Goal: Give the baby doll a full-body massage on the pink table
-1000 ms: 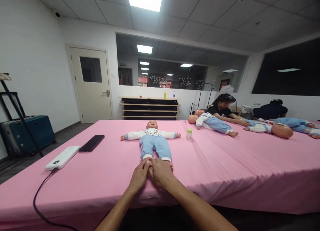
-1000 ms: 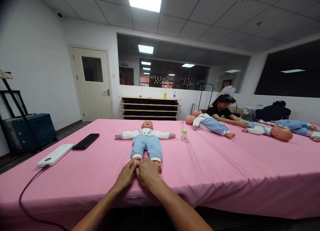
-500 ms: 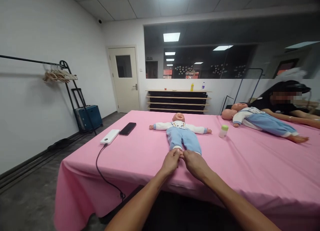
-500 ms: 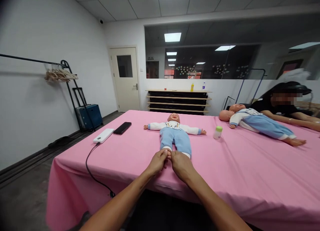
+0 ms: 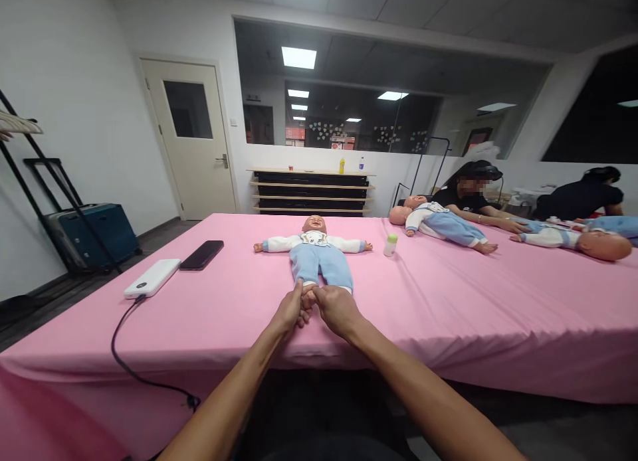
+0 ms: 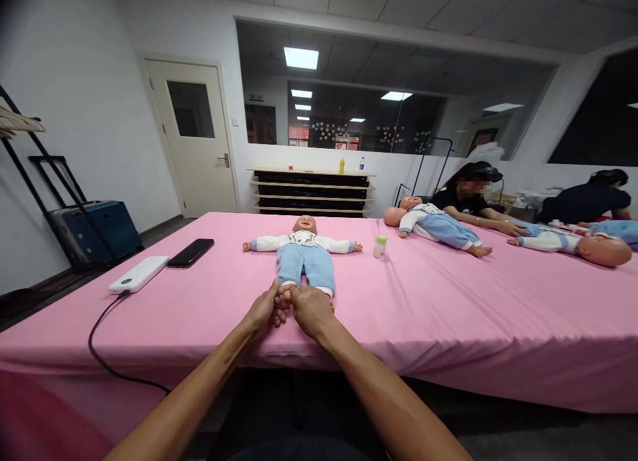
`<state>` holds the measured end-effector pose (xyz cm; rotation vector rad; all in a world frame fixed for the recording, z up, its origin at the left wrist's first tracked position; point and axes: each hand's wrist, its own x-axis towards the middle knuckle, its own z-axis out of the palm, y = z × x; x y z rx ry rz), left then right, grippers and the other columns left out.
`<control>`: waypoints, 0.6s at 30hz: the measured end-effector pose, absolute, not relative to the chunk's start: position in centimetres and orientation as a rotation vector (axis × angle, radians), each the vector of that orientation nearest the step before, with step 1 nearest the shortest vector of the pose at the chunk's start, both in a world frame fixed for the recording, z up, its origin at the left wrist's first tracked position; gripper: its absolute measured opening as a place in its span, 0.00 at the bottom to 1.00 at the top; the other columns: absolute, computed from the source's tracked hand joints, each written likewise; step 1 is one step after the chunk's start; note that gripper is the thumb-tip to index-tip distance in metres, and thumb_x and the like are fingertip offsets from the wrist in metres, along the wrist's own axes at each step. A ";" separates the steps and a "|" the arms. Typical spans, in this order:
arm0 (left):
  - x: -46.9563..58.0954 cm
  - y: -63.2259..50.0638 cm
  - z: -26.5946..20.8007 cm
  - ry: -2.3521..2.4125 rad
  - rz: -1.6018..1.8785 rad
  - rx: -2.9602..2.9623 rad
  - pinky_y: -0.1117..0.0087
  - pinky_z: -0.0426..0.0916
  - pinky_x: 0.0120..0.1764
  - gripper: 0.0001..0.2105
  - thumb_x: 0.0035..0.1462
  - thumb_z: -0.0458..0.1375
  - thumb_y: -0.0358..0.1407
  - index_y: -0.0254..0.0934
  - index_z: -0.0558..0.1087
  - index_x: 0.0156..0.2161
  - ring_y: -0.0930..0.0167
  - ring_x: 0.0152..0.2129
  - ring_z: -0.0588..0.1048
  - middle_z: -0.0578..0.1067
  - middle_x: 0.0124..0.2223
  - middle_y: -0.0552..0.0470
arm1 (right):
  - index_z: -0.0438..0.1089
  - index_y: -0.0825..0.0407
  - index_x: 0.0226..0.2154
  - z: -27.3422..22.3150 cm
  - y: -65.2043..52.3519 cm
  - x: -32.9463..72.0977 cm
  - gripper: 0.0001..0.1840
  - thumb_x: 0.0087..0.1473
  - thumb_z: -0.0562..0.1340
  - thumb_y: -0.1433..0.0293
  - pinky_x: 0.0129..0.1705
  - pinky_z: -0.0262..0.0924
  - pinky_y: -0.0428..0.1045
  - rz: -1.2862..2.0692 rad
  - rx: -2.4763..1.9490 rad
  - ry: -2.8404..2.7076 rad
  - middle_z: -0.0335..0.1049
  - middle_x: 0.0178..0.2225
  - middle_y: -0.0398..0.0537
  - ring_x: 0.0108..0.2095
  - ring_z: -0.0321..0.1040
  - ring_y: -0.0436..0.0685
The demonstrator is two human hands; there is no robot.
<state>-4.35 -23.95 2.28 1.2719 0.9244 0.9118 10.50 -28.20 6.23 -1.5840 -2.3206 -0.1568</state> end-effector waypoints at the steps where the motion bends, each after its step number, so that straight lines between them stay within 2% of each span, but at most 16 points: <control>1: -4.4 -23.9 2.3 0.928 0.904 1.261 0.76 0.58 0.16 0.38 0.55 0.40 0.63 0.34 0.70 0.53 0.75 0.14 0.67 0.70 0.24 0.53 | 0.70 0.52 0.40 6.2 -28.2 10.6 0.15 0.64 0.49 0.71 0.36 0.55 0.45 -0.158 -1.565 -2.318 0.72 0.37 0.51 0.36 0.69 0.53; 6: -4.2 -24.0 2.1 0.989 0.858 1.296 0.75 0.57 0.15 0.39 0.54 0.41 0.64 0.31 0.71 0.51 0.74 0.13 0.66 0.70 0.22 0.52 | 0.69 0.53 0.43 6.7 -28.9 10.0 0.16 0.64 0.50 0.62 0.35 0.58 0.48 -0.209 -1.687 -2.270 0.73 0.36 0.54 0.35 0.70 0.58; 8: -4.3 -23.6 1.7 1.008 0.852 1.288 0.75 0.57 0.16 0.38 0.54 0.42 0.64 0.31 0.70 0.52 0.73 0.13 0.67 0.71 0.21 0.52 | 0.69 0.55 0.41 6.9 -28.8 9.7 0.16 0.64 0.49 0.65 0.34 0.60 0.48 -0.223 -1.710 -2.342 0.73 0.36 0.54 0.34 0.71 0.58; 11: -4.5 -22.4 0.8 1.003 0.822 1.195 0.74 0.60 0.17 0.37 0.53 0.45 0.63 0.30 0.70 0.50 0.71 0.15 0.69 0.73 0.23 0.49 | 0.68 0.55 0.42 6.7 -28.3 9.7 0.14 0.63 0.50 0.69 0.35 0.61 0.48 -0.269 -1.697 -2.420 0.73 0.38 0.51 0.36 0.70 0.57; 18: -4.7 -22.1 0.7 0.964 0.808 1.133 0.74 0.62 0.16 0.34 0.54 0.48 0.60 0.31 0.71 0.49 0.70 0.17 0.70 0.73 0.25 0.48 | 0.65 0.57 0.44 7.2 -28.4 10.1 0.12 0.61 0.51 0.70 0.35 0.61 0.48 -0.233 -1.649 -2.456 0.72 0.40 0.51 0.35 0.69 0.57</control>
